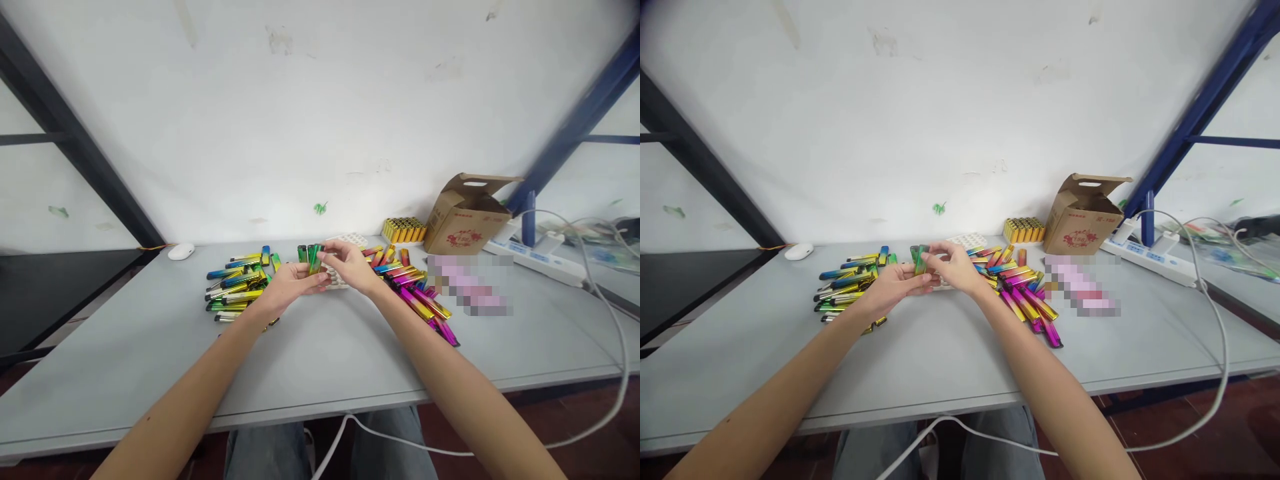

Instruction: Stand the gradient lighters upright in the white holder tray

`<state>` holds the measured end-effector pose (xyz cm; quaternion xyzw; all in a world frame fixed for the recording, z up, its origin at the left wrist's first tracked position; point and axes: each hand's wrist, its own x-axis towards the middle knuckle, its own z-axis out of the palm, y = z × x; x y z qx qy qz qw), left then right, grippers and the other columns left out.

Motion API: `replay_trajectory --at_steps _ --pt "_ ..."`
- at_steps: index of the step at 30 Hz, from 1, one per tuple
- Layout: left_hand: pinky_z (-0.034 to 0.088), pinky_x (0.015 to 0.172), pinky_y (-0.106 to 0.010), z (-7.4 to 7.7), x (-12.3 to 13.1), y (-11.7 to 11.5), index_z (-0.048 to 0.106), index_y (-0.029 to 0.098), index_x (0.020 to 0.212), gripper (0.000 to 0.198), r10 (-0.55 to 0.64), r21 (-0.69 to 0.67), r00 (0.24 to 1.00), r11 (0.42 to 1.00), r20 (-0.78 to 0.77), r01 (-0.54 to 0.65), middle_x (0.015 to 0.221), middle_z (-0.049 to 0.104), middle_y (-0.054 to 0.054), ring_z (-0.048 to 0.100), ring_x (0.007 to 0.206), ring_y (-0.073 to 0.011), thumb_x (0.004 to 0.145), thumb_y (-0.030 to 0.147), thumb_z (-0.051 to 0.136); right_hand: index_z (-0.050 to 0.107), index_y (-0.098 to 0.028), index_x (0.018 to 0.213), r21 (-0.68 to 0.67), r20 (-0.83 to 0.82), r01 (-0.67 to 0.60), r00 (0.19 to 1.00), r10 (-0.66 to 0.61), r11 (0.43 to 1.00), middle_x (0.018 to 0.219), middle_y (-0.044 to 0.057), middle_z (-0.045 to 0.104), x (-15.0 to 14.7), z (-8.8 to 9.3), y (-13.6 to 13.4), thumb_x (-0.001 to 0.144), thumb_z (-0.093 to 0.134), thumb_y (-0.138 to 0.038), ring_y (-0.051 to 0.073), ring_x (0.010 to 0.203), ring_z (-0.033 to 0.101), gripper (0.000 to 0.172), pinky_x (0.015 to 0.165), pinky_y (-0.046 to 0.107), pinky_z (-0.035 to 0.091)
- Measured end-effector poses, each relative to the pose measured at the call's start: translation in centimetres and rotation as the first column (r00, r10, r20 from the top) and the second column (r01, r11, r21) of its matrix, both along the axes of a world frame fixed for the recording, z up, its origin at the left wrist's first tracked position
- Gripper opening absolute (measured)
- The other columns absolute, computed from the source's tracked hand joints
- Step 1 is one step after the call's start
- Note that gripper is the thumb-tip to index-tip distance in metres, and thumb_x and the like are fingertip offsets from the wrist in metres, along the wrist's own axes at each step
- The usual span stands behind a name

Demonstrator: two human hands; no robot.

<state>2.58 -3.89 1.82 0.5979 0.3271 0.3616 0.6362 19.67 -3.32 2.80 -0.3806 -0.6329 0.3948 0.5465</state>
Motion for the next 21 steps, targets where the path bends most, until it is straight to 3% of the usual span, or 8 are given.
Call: replay_trajectory --at_steps 2,5,8,11,12,14,17,21 --pt "0.054 0.094 -0.038 0.3 -0.1 0.1 0.074 0.012 0.099 0.036 0.047 0.030 0.999 0.998 0.000 -0.047 0.098 0.075 -0.012 0.071 0.095 -0.0225 0.071 0.034 0.082 0.063 -0.021 0.090 0.030 -0.107 0.086 0.991 -0.082 0.996 0.086 0.001 0.065 0.4 0.3 0.2 0.075 0.068 -0.046 0.015 0.079 0.062 0.029 0.075 0.028 0.049" --pt "0.056 0.090 -0.036 1.2 -0.7 0.6 0.073 0.012 0.092 0.028 0.281 0.142 0.959 0.948 0.044 -0.284 0.089 0.076 -0.011 0.072 0.087 -0.0216 0.074 0.033 0.078 0.058 -0.022 0.095 -0.007 -0.245 0.236 0.942 -0.230 0.972 0.086 0.000 0.065 1.3 0.4 0.9 0.077 0.065 -0.049 0.014 0.075 0.062 0.033 0.071 0.027 0.049" --pt "0.058 0.081 -0.035 2.1 -2.1 1.5 0.069 0.014 0.081 0.019 0.544 0.217 0.822 0.793 0.171 -0.570 0.074 0.074 -0.006 0.072 0.074 -0.0193 0.078 0.033 0.068 0.057 -0.022 0.094 -0.061 -0.243 0.302 0.920 -0.308 0.951 0.084 0.001 0.066 2.1 -0.5 2.0 0.075 0.066 -0.052 0.015 0.074 0.064 0.037 0.071 0.029 0.050" --pt "0.057 0.078 -0.033 1.9 -3.7 2.6 0.066 0.016 0.077 0.018 0.713 0.385 0.695 0.618 0.091 -0.685 0.072 0.072 -0.006 0.072 0.073 -0.0194 0.082 0.032 0.059 0.057 -0.020 0.094 -0.068 -0.158 0.263 0.950 -0.271 0.962 0.089 0.003 0.067 2.4 -2.1 3.0 0.071 0.069 -0.052 0.016 0.074 0.065 0.042 0.073 0.031 0.050" --pt "0.056 0.080 -0.033 1.7 -4.2 2.9 0.066 0.017 0.079 0.016 0.756 0.483 0.655 0.565 0.023 -0.669 0.075 0.072 -0.006 0.072 0.078 -0.0205 0.082 0.031 0.058 0.058 -0.020 0.093 -0.056 -0.121 0.253 0.958 -0.258 0.966 0.089 0.003 0.067 2.4 -2.5 3.3 0.071 0.069 -0.052 0.016 0.074 0.065 0.041 0.074 0.032 0.050" --pt "0.051 0.090 -0.037 0.8 -4.9 3.6 0.067 0.020 0.091 0.016 0.807 0.695 0.568 0.502 -0.162 -0.515 0.087 0.074 -0.006 0.071 0.087 -0.0234 0.080 0.027 0.057 0.060 -0.019 0.092 -0.025 -0.042 0.240 0.970 -0.240 0.971 0.090 0.004 0.068 2.3 -3.3 3.5 0.073 0.066 -0.050 0.017 0.076 0.065 0.037 0.078 0.034 0.050" --pt "0.043 0.101 -0.042 -0.7 -5.4 4.4 0.060 0.019 0.120 0.043 0.772 0.794 0.456 0.574 -0.443 -0.199 0.117 0.070 -0.011 0.065 0.108 -0.0301 0.078 0.022 0.055 0.063 -0.019 0.091 0.013 0.067 0.245 0.967 -0.245 0.970 0.089 0.005 0.068 2.0 -3.8 3.4 0.076 0.064 -0.045 0.019 0.082 0.065 0.031 0.082 0.035 0.050" --pt "0.025 0.114 -0.050 -2.1 -5.2 4.7 0.059 0.016 0.124 0.043 0.700 0.759 0.313 0.638 -0.642 0.129 0.129 0.063 -0.017 0.053 0.127 -0.0331 0.083 0.026 0.051 0.063 -0.018 0.096 0.040 0.174 0.283 0.942 -0.286 0.958 0.092 0.007 0.068 1.7 -4.2 3.2 0.079 0.062 -0.039 0.020 0.084 0.065 0.027 0.083 0.037 0.049"
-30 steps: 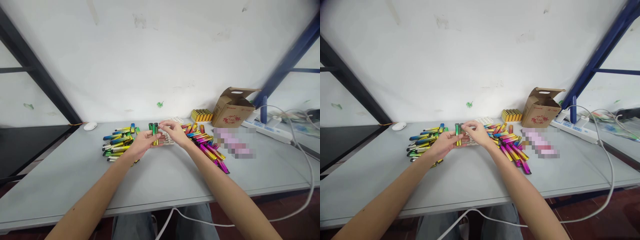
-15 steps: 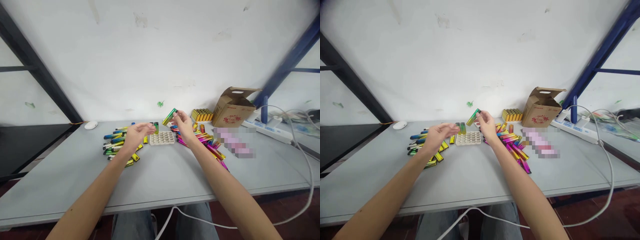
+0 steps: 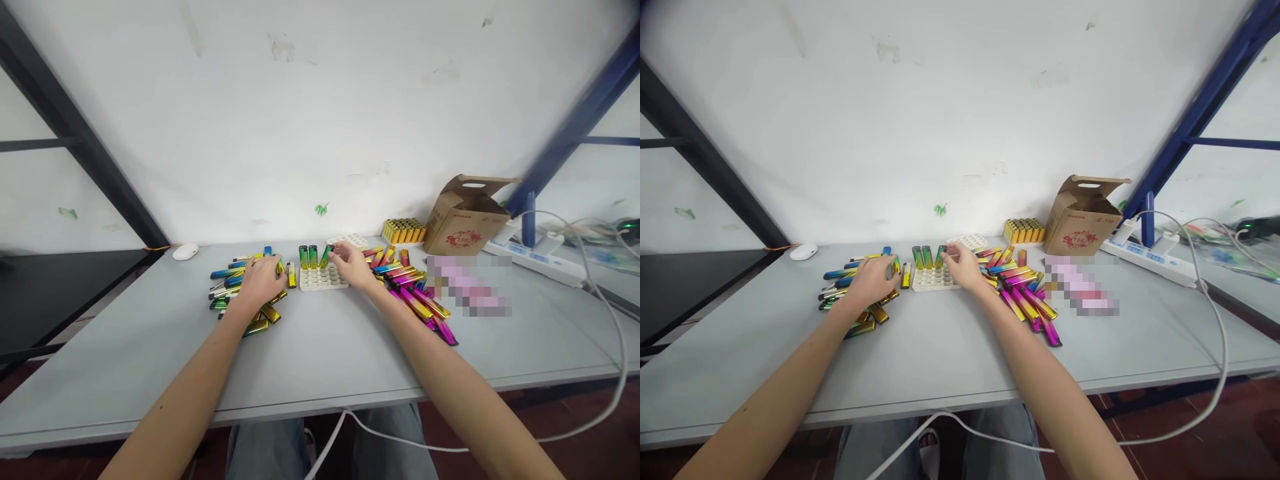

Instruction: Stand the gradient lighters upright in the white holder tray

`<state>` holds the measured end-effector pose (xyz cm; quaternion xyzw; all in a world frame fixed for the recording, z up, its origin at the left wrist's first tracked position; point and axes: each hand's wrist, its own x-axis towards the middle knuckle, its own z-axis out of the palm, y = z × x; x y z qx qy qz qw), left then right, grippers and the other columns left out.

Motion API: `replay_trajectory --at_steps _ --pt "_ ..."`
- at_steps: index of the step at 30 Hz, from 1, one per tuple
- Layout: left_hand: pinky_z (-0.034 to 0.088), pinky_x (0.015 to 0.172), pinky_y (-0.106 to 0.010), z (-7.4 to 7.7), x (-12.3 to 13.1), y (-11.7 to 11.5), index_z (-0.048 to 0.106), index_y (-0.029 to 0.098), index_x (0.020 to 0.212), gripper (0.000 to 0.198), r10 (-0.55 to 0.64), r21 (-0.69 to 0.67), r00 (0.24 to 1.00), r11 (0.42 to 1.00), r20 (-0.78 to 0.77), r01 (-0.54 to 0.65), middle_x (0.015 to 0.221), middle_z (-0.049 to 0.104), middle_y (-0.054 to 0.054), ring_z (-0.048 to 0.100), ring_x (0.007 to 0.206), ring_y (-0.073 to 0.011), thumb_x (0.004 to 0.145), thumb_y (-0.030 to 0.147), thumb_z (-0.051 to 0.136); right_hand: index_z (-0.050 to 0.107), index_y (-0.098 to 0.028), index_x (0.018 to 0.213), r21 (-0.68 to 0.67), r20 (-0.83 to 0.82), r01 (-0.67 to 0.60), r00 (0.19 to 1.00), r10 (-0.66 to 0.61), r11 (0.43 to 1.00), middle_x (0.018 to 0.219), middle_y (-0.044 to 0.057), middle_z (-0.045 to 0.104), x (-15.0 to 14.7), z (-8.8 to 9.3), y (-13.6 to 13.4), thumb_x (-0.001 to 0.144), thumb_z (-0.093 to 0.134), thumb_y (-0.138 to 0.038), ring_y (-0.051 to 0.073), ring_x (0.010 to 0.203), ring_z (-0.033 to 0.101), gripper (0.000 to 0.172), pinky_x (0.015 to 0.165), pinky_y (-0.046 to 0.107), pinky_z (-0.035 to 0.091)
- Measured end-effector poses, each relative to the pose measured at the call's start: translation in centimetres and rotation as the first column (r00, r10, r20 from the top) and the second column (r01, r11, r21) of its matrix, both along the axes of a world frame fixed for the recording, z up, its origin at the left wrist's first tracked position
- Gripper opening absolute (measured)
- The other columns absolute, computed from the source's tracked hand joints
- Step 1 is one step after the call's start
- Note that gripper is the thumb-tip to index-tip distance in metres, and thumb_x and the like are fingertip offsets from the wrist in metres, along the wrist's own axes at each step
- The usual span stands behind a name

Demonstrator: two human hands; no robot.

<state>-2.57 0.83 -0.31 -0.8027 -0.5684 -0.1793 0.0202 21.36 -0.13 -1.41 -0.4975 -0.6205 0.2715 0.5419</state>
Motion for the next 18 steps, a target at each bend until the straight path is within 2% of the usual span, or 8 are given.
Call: replay_trajectory --at_steps 2,6,8,11,14,18 --pt "0.019 0.116 -0.053 -0.21 0.12 -0.06 0.062 0.016 0.121 0.040 -0.014 -0.020 0.999 1.000 -0.048 0.013 0.122 0.066 -0.018 0.056 0.123 -0.0332 0.086 0.028 0.048 0.063 -0.018 0.100 0.011 0.026 -0.004 1.000 0.004 1.000 0.093 0.007 0.068 -0.10 -0.17 0.01 0.080 0.061 -0.038 0.020 0.083 0.065 0.028 0.081 0.037 0.050" --pt "0.016 0.116 -0.055 0.08 0.23 -0.33 0.067 0.018 0.116 0.036 -0.021 -0.039 0.999 0.999 -0.046 0.019 0.115 0.070 -0.016 0.060 0.117 -0.0335 0.087 0.028 0.048 0.065 -0.018 0.104 0.071 0.100 -0.014 0.995 0.007 0.997 0.092 0.009 0.070 -0.28 -0.42 0.16 0.084 0.058 -0.036 0.022 0.085 0.066 0.028 0.081 0.037 0.050" --pt "0.018 0.115 -0.056 0.33 0.26 -0.43 0.067 0.018 0.116 0.035 -0.017 -0.033 0.998 0.999 -0.068 0.015 0.115 0.070 -0.015 0.060 0.117 -0.0333 0.087 0.027 0.049 0.067 -0.019 0.103 0.098 0.145 -0.015 0.989 0.000 0.995 0.094 0.009 0.071 -0.42 -0.51 0.25 0.085 0.057 -0.034 0.022 0.086 0.066 0.025 0.083 0.039 0.049" --pt "0.028 0.112 -0.053 0.55 0.29 -0.50 0.067 0.017 0.119 0.038 -0.012 -0.010 0.993 1.000 -0.118 0.011 0.119 0.068 -0.015 0.058 0.118 -0.0334 0.085 0.028 0.053 0.068 -0.021 0.100 0.112 0.214 -0.015 0.977 -0.009 0.994 0.097 0.009 0.073 -0.65 -0.54 0.24 0.086 0.057 -0.030 0.023 0.086 0.066 0.021 0.084 0.038 0.048" --pt "0.036 0.108 -0.046 0.51 0.26 -0.47 0.063 0.017 0.125 0.044 -0.011 -0.008 0.985 1.000 -0.172 0.010 0.132 0.062 -0.015 0.053 0.126 -0.0325 0.084 0.028 0.055 0.068 -0.020 0.094 0.070 0.393 -0.010 0.919 -0.018 0.997 0.090 0.008 0.073 -0.81 -0.37 -0.09 0.089 0.053 -0.028 0.023 0.084 0.065 0.018 0.080 0.035 0.047" --pt "0.039 0.107 -0.046 0.43 0.18 -0.45 0.063 0.018 0.126 0.041 -0.027 -0.062 0.971 0.998 -0.237 0.013 0.139 0.057 -0.013 0.050 0.131 -0.0318 0.089 0.030 0.049 0.064 -0.018 0.091 0.035 0.593 0.022 0.804 -0.038 0.999 0.084 0.008 0.070 -0.97 -0.01 -0.64 0.092 0.048 -0.031 0.022 0.082 0.062 0.021 0.074 0.030 0.044"
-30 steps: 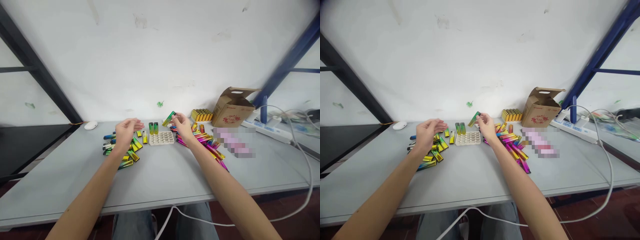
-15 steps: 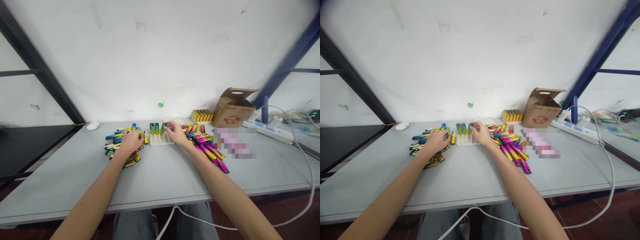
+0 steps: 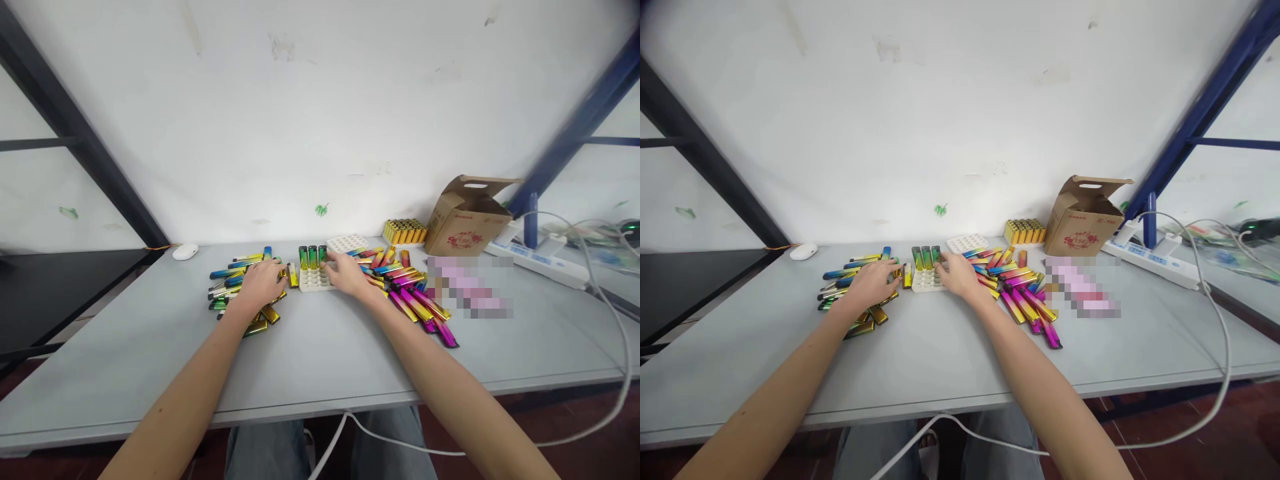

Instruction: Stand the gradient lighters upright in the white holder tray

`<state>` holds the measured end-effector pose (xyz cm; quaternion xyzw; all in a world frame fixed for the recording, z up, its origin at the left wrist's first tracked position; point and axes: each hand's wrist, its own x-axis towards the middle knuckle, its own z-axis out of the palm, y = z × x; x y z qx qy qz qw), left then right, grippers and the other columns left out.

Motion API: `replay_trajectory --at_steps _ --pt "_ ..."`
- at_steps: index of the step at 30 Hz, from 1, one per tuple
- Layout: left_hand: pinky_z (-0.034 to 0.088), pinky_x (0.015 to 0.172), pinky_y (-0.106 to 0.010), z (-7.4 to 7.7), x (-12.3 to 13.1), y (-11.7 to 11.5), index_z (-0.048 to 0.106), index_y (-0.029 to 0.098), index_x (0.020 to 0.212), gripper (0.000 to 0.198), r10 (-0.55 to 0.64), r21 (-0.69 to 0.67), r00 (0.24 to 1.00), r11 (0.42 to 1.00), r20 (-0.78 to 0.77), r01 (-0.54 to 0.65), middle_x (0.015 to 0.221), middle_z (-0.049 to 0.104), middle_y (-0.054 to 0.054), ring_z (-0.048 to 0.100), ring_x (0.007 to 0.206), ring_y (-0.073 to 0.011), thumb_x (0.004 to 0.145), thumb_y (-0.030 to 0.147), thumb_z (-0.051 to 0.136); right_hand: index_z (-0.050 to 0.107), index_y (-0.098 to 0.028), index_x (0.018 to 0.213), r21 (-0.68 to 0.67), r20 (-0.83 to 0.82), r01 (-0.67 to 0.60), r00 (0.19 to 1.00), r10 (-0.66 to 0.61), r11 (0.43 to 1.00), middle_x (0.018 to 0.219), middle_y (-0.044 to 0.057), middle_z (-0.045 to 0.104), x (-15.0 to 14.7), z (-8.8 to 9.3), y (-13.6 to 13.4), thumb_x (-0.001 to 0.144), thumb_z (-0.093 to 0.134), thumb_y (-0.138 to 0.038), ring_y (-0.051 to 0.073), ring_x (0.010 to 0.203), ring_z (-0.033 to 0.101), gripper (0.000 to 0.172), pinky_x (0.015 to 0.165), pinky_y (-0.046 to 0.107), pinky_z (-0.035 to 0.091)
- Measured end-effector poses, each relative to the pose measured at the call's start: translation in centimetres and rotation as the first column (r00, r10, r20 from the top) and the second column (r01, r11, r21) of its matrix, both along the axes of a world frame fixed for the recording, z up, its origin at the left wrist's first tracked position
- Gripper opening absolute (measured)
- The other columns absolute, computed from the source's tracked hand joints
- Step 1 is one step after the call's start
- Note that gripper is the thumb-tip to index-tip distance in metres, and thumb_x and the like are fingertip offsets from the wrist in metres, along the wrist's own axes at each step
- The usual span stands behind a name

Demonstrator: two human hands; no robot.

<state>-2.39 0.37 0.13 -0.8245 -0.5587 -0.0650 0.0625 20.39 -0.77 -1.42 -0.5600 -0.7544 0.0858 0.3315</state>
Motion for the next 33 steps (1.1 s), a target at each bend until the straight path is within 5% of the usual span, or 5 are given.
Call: replay_trajectory --at_steps 8,14,21,28,33 --pt "0.051 0.089 -0.040 0.2 0.2 -0.5 0.069 0.023 0.103 0.029 -0.029 -0.008 0.996 1.000 0.087 0.030 0.126 0.065 -0.007 0.063 0.113 -0.0305 0.082 0.022 0.050 0.062 -0.014 0.109 0.082 0.012 -0.003 1.000 0.002 0.997 0.114 0.015 0.064 -0.4 -0.3 0.1 0.092 0.050 -0.032 0.026 0.110 0.057 0.028 0.095 0.036 0.043" --pt "0.049 0.090 -0.044 -0.2 1.0 -0.5 0.049 0.019 0.135 0.051 0.034 0.081 0.992 0.996 0.119 -0.044 0.122 0.065 -0.014 0.062 0.110 -0.0337 0.084 0.025 0.051 0.060 -0.012 0.113 0.052 0.045 -0.012 0.999 0.010 0.999 0.120 0.016 0.061 -0.2 -0.4 0.2 0.092 0.051 -0.031 0.026 0.118 0.052 0.030 0.101 0.039 0.041" --pt "0.047 0.090 -0.041 0.0 1.5 -0.5 0.037 0.006 0.140 0.068 0.143 0.148 0.977 0.975 0.160 -0.167 0.106 0.066 -0.019 0.061 0.106 -0.0355 0.080 0.031 0.059 0.060 -0.012 0.111 0.044 0.075 -0.011 0.997 0.008 0.999 0.120 0.017 0.059 -0.2 -0.5 0.3 0.092 0.051 -0.033 0.027 0.119 0.051 0.030 0.102 0.040 0.041" --pt "0.046 0.086 -0.042 -0.3 1.8 -0.7 0.046 0.008 0.133 0.056 0.205 0.152 0.975 0.965 0.084 -0.216 0.088 0.069 -0.016 0.065 0.094 -0.0353 0.081 0.024 0.053 0.060 -0.010 0.114 0.027 0.059 -0.012 0.998 0.011 1.000 0.123 0.019 0.058 -0.1 -0.4 0.2 0.092 0.051 -0.033 0.028 0.124 0.050 0.033 0.105 0.041 0.040" --pt "0.040 0.099 -0.044 -0.7 1.5 -0.4 0.058 0.010 0.122 0.042 0.171 0.180 0.979 0.965 0.111 -0.189 0.088 0.071 -0.015 0.067 0.094 -0.0316 0.083 0.017 0.047 0.059 -0.009 0.118 0.020 0.005 -0.013 1.000 0.012 1.000 0.128 0.019 0.055 0.0 -0.4 0.3 0.091 0.051 -0.034 0.028 0.125 0.050 0.037 0.109 0.041 0.038"
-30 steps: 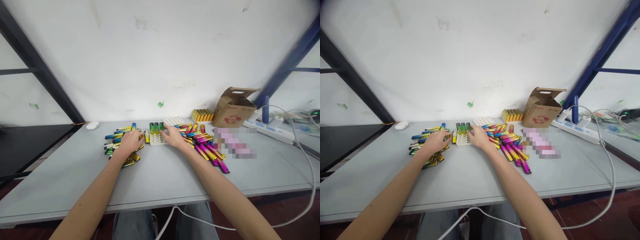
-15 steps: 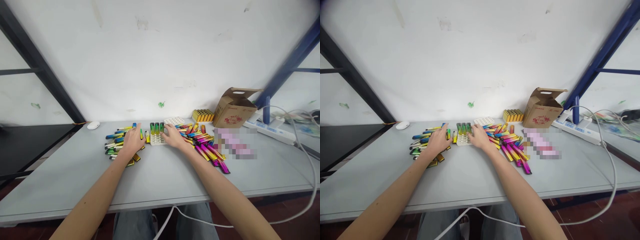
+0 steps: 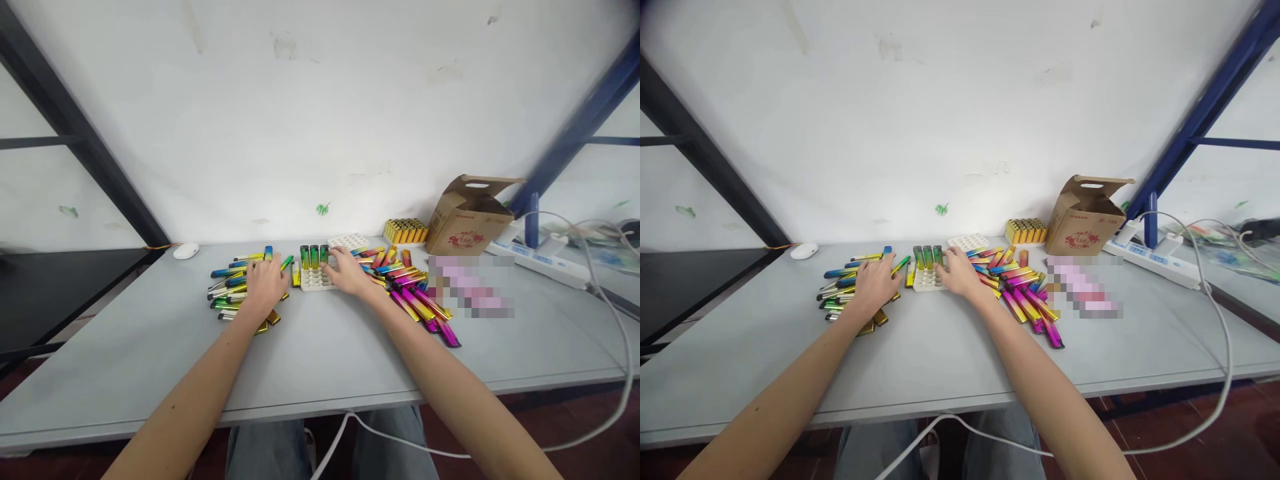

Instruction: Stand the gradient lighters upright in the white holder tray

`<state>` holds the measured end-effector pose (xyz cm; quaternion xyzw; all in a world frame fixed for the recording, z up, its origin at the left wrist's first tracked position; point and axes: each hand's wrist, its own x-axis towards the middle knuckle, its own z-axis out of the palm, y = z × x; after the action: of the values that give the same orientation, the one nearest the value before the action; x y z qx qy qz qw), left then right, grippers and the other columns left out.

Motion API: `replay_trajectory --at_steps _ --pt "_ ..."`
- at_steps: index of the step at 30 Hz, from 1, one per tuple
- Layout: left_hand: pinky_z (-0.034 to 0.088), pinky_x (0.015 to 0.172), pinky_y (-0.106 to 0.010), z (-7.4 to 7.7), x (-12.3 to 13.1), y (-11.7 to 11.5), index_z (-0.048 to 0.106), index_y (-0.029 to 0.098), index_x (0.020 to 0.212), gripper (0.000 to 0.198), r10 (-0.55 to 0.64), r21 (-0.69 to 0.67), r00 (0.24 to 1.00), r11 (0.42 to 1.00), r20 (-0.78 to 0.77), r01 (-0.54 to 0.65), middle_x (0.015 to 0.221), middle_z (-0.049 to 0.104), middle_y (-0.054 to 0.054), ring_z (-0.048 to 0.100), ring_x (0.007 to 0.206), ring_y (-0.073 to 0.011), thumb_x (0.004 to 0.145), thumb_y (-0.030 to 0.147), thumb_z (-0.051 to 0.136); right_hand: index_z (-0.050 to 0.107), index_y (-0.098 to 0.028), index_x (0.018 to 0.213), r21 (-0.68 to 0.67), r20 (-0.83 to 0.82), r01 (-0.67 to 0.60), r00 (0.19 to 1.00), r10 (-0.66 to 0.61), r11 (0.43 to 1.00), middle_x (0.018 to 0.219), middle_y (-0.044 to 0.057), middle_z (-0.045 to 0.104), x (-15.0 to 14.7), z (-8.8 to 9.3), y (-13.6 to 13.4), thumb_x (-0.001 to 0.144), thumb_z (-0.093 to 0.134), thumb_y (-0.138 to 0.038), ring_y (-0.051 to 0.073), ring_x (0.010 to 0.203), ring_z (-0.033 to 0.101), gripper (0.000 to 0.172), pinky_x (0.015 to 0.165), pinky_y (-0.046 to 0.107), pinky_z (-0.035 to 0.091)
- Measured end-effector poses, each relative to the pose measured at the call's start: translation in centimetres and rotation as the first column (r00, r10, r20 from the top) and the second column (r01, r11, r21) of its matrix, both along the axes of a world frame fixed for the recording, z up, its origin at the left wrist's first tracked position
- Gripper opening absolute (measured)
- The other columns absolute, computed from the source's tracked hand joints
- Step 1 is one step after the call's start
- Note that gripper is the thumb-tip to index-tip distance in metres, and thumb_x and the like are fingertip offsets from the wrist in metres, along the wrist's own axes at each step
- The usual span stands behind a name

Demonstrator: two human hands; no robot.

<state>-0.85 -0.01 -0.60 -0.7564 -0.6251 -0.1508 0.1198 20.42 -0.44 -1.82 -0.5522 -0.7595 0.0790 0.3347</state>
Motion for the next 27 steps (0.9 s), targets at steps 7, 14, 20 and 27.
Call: replay_trajectory --at_steps 7,14,20,27 --pt "0.050 0.086 -0.037 2.1 -0.7 0.5 0.069 0.015 0.105 0.030 0.093 -0.142 0.693 0.990 0.715 0.014 0.097 0.074 -0.011 0.067 0.098 -0.0280 0.083 0.025 0.050 0.047 -0.008 0.133 0.097 -0.135 0.052 0.990 -0.038 0.994 0.141 0.022 0.042 0.1 0.4 -0.3 0.093 0.046 -0.039 0.029 0.134 0.041 0.051 0.113 0.045 0.035" --pt "0.055 0.083 -0.028 4.9 -2.5 0.4 0.061 0.014 0.083 0.006 0.256 -0.111 -0.303 0.899 0.918 0.424 0.085 0.069 -0.005 0.068 0.083 -0.0134 0.079 0.011 0.058 0.047 -0.013 0.133 0.169 -0.118 0.019 0.993 0.001 0.986 0.143 0.019 0.038 -0.2 1.3 -1.1 0.095 0.043 -0.039 0.027 0.137 0.038 0.046 0.113 0.044 0.034" --pt "0.054 0.088 -0.030 5.3 -1.7 -0.6 0.062 0.017 0.092 0.017 0.260 -0.031 -0.305 0.806 0.916 0.591 0.082 0.066 -0.002 0.067 0.081 -0.0127 0.077 0.010 0.060 0.046 -0.013 0.133 0.132 -0.045 -0.024 0.999 0.030 0.991 0.134 0.018 0.049 -0.2 0.9 -1.0 0.095 0.043 -0.037 0.027 0.130 0.045 0.045 0.110 0.044 0.037" --pt "0.053 0.068 -0.028 4.8 0.4 -2.0 0.056 0.017 0.089 0.014 0.421 -0.081 -0.286 0.669 0.861 0.738 0.073 0.057 0.000 0.059 0.066 -0.0117 0.076 0.012 0.055 0.041 -0.008 0.136 0.105 0.017 -0.011 1.000 0.009 0.994 0.138 0.021 0.048 -0.5 0.9 -1.4 0.096 0.041 -0.037 0.030 0.132 0.043 0.050 0.111 0.045 0.035"
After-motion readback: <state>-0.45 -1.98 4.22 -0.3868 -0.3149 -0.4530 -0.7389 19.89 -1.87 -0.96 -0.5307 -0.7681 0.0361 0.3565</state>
